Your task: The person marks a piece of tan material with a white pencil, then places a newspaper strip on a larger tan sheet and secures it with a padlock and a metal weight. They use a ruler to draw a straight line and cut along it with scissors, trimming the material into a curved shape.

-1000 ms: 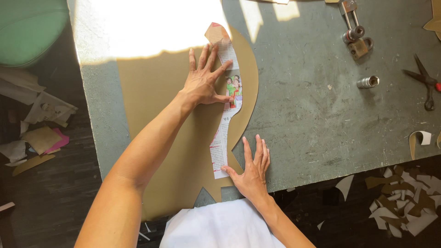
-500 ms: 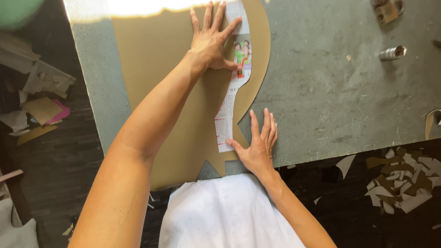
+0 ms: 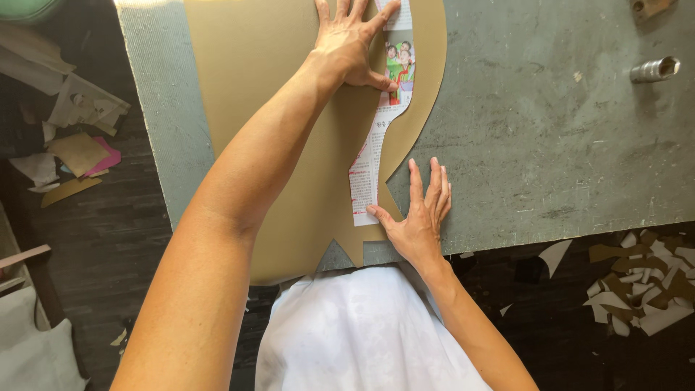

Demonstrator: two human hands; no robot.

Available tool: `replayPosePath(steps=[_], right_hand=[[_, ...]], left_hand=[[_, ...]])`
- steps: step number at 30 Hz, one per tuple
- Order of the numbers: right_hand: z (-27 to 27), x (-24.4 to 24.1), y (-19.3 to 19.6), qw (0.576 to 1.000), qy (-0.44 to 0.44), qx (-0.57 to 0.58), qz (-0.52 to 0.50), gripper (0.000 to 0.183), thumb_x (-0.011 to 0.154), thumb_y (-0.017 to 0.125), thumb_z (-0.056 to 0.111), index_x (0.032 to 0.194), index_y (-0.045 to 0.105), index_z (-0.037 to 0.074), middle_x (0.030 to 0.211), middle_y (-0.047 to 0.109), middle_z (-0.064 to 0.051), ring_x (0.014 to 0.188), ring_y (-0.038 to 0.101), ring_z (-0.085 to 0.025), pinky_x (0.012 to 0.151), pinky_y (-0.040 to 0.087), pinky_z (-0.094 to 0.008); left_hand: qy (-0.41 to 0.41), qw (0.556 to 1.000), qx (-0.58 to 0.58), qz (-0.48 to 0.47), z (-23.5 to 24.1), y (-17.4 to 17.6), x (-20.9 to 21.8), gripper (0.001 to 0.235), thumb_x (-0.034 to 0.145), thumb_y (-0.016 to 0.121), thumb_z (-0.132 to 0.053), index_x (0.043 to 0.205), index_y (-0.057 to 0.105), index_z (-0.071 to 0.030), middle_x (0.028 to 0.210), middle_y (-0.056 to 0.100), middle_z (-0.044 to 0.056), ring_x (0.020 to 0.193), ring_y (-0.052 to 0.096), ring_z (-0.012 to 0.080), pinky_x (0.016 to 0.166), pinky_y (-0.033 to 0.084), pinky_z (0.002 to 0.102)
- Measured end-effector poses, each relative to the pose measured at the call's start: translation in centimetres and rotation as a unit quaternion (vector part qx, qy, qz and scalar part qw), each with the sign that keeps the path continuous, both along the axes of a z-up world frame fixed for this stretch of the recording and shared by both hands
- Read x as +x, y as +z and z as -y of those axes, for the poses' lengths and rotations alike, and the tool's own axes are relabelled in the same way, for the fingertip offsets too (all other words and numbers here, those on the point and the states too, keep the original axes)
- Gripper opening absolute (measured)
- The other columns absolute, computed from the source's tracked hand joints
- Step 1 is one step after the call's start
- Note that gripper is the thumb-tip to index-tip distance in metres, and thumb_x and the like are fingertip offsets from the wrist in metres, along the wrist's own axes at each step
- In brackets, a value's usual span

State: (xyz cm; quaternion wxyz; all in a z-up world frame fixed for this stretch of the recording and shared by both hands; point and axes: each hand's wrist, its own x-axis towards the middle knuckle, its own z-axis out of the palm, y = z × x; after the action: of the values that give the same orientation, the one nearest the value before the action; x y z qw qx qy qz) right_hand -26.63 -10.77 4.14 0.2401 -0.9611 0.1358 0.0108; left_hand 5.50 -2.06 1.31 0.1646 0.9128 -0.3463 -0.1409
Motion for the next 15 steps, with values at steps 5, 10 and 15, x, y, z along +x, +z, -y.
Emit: replayPosePath(steps=[5,10,15], right_hand=[[0.0,0.3,-0.3,1.0,0.001,-0.004,0.013,0.109,0.08,0.081,0.06,0.16,0.029,0.008,0.166,0.01,-0.027,0.154,0.005,-0.045,0.122,0.01,-0.063],[-0.2,0.3,0.1,1.0,0.0,-0.006,0.011,0.109,0.081,0.082,0.058,0.16,0.029,0.007,0.166,0.01,-0.026,0.154,0.006,-0.044,0.123,0.01,-0.063],[-0.3,0.7,0.4,1.0,-0.008,0.001,0.008,0.107,0.08,0.083,0.055,0.16,0.03,0.008,0.166,0.011,-0.025,0.155,0.006,-0.044,0.123,0.011,-0.062]], left_hand=[[-0.006,1.0,0.002,-0.009,0.0,0.0,0.7,0.139,0.048,0.09,-0.078,0.16,0.024,-0.03,0.157,0.033,0.02,0.148,0.023,0.042,0.11,0.004,0.075],[-0.008,1.0,-0.011,-0.004,-0.3,0.2,0.5,0.135,0.052,0.09,-0.078,0.16,0.029,-0.025,0.154,0.036,0.023,0.147,0.026,0.0436,0.111,0.01,0.072],[-0.002,0.977,-0.147,0.155,-2.1,0.7,-5.1,0.105,0.076,0.09,-0.05,0.159,0.038,-0.014,0.161,0.033,0.023,0.151,0.026,0.0416,0.118,0.019,0.063]])
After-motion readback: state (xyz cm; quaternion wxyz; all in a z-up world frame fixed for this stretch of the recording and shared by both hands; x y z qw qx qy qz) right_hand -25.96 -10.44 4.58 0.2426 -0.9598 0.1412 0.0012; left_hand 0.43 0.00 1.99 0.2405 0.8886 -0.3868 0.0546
